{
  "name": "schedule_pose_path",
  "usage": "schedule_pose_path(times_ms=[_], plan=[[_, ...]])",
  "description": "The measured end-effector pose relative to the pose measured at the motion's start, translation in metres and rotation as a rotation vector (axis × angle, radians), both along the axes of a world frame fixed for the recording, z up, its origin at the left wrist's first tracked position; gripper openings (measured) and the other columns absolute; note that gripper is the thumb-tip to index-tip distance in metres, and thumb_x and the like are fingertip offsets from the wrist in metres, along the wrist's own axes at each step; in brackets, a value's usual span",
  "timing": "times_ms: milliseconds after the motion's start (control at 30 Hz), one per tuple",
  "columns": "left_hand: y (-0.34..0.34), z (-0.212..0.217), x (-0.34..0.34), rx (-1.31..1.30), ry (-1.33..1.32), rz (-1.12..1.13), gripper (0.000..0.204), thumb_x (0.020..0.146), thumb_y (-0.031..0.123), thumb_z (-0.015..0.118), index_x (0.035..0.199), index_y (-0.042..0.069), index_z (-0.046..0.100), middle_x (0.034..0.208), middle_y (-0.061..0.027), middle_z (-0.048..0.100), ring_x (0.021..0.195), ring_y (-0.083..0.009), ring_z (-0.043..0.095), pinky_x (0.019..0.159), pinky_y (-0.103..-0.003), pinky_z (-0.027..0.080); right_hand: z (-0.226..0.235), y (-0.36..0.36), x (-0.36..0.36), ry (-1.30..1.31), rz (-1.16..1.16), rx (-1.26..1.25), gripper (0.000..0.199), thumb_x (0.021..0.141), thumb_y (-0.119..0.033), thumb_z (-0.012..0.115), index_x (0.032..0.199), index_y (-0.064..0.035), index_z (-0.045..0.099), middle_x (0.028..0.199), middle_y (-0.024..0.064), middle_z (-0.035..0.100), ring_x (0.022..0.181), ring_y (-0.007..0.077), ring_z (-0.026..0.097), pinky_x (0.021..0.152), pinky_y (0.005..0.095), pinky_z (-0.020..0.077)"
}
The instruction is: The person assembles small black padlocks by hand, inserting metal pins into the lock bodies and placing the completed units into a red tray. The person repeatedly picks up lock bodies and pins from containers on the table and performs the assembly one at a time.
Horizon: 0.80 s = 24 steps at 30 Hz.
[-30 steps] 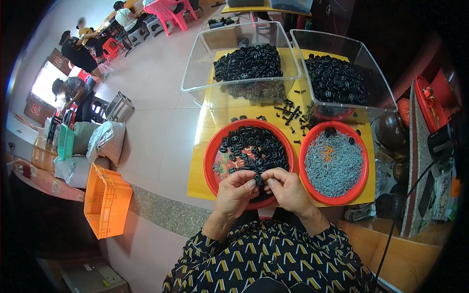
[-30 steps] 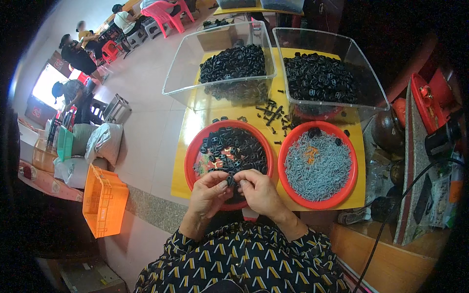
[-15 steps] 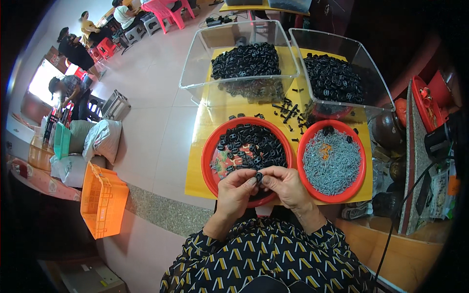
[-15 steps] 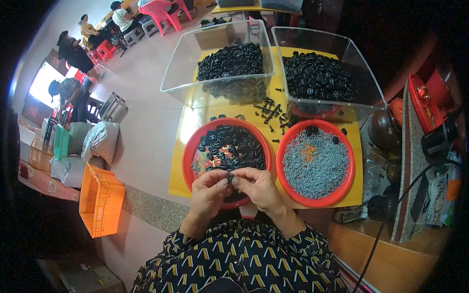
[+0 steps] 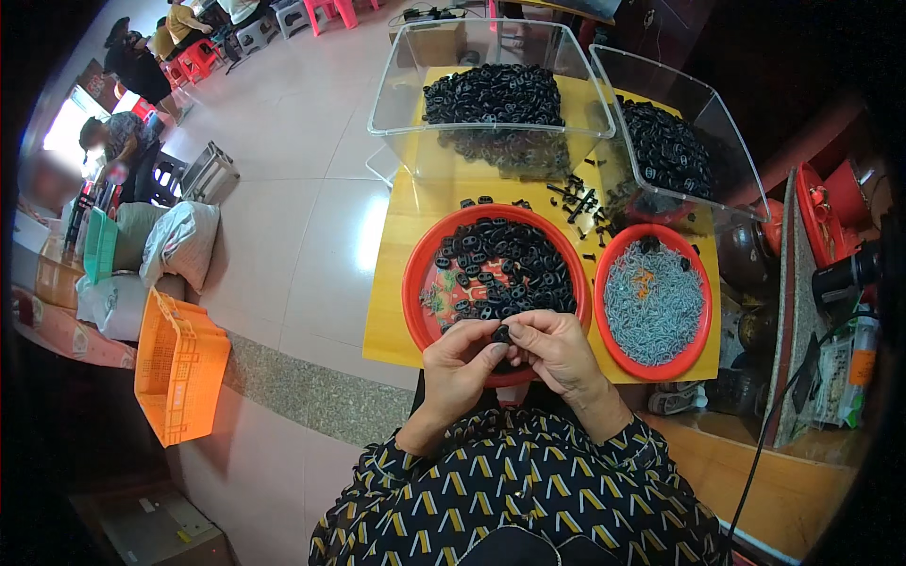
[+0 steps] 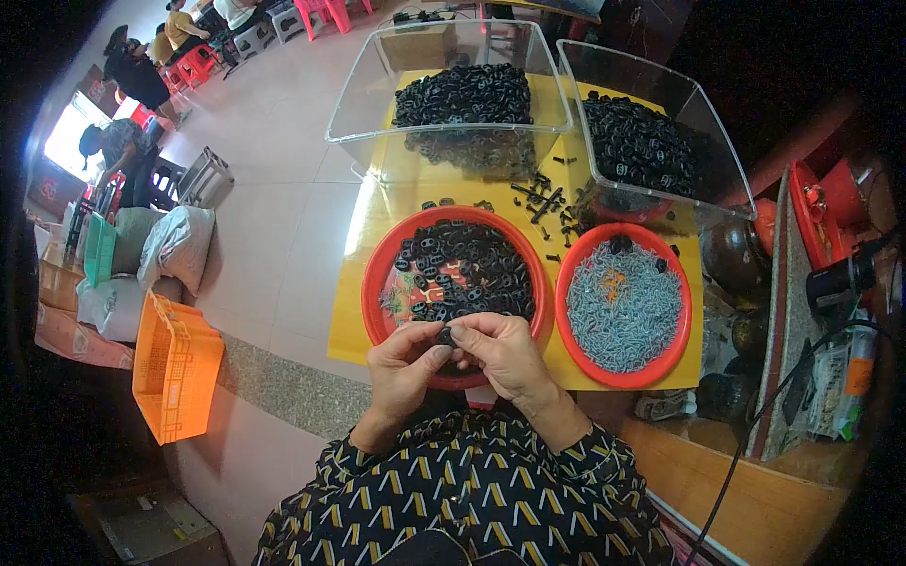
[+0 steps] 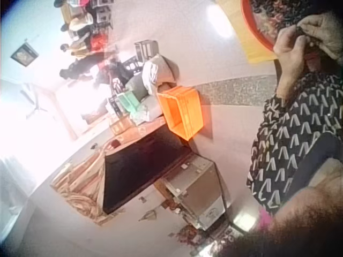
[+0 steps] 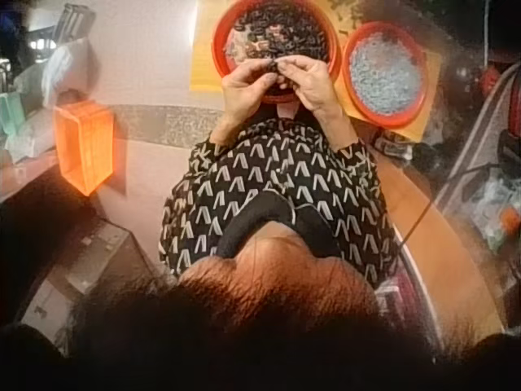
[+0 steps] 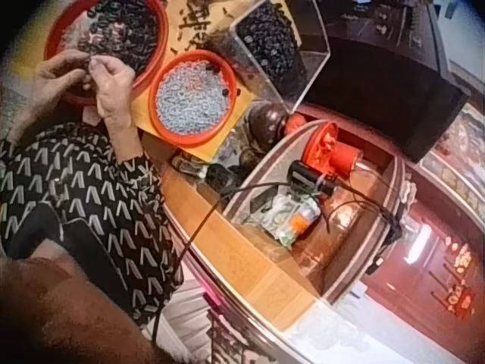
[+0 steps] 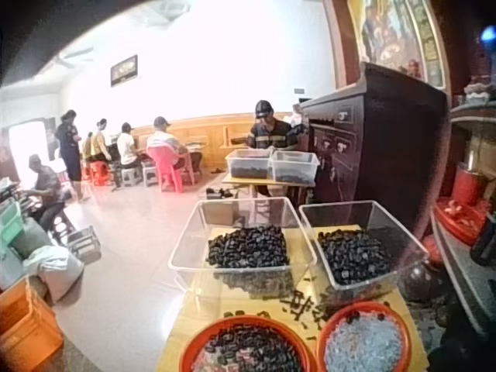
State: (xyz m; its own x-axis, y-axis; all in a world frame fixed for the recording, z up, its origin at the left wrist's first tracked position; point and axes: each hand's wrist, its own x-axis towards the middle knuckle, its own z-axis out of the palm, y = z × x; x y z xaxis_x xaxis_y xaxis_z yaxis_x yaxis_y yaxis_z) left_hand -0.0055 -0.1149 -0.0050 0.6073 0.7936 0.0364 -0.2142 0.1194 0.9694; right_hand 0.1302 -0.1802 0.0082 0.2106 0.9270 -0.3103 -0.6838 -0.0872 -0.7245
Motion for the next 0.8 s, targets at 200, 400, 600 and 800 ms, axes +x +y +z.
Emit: schedule_pose_path(times_ms=[200,400,600,800], plan=[[0.005,0.009,-0.007,0.291,0.097,0.088,0.026,0.075,-0.008,0.058,0.101,-0.005,0.057,0.093,-0.0089,0.057,0.084,-0.0139,0.056,0.075,-0.024,0.044,0.001,0.006,-0.009,-0.028,0.013,-0.014,0.017,0.083,-0.009,0.058,0.094,0.004,0.06,0.076,0.0065,0.061,0.063,0.0099,0.056,0.056,0.0195,0.0456],[0.007,0.0,-0.009,0.315,0.049,0.119,0.026,0.075,-0.008,0.057,0.101,-0.005,0.057,0.094,-0.0091,0.057,0.085,-0.0138,0.055,0.075,-0.024,0.044,0.0,0.008,-0.013,-0.049,0.014,-0.002,0.018,0.084,-0.01,0.057,0.095,0.004,0.06,0.077,0.0067,0.061,0.064,0.0099,0.056,0.057,0.0205,0.0462],[0.006,-0.006,-0.008,0.054,-0.04,0.149,0.025,0.078,-0.006,0.057,0.103,-0.005,0.056,0.094,-0.0091,0.057,0.083,-0.0135,0.055,0.074,-0.023,0.044,0.007,0.012,-0.017,-0.073,-0.033,-0.016,0.02,0.085,-0.012,0.055,0.097,0.004,0.06,0.077,0.0046,0.06,0.067,0.0084,0.055,0.06,0.0194,0.0455],[0.003,-0.001,-0.004,0.313,0.025,0.135,0.026,0.077,-0.005,0.059,0.103,-0.004,0.056,0.09,-0.0084,0.056,0.078,-0.0133,0.055,0.068,-0.023,0.045,0.005,0.01,-0.021,-0.415,0.025,0.001,0.022,0.086,-0.013,0.053,0.097,0.0045,0.06,0.079,0.0009,0.059,0.067,0.0044,0.051,0.059,0.0176,0.0414]])
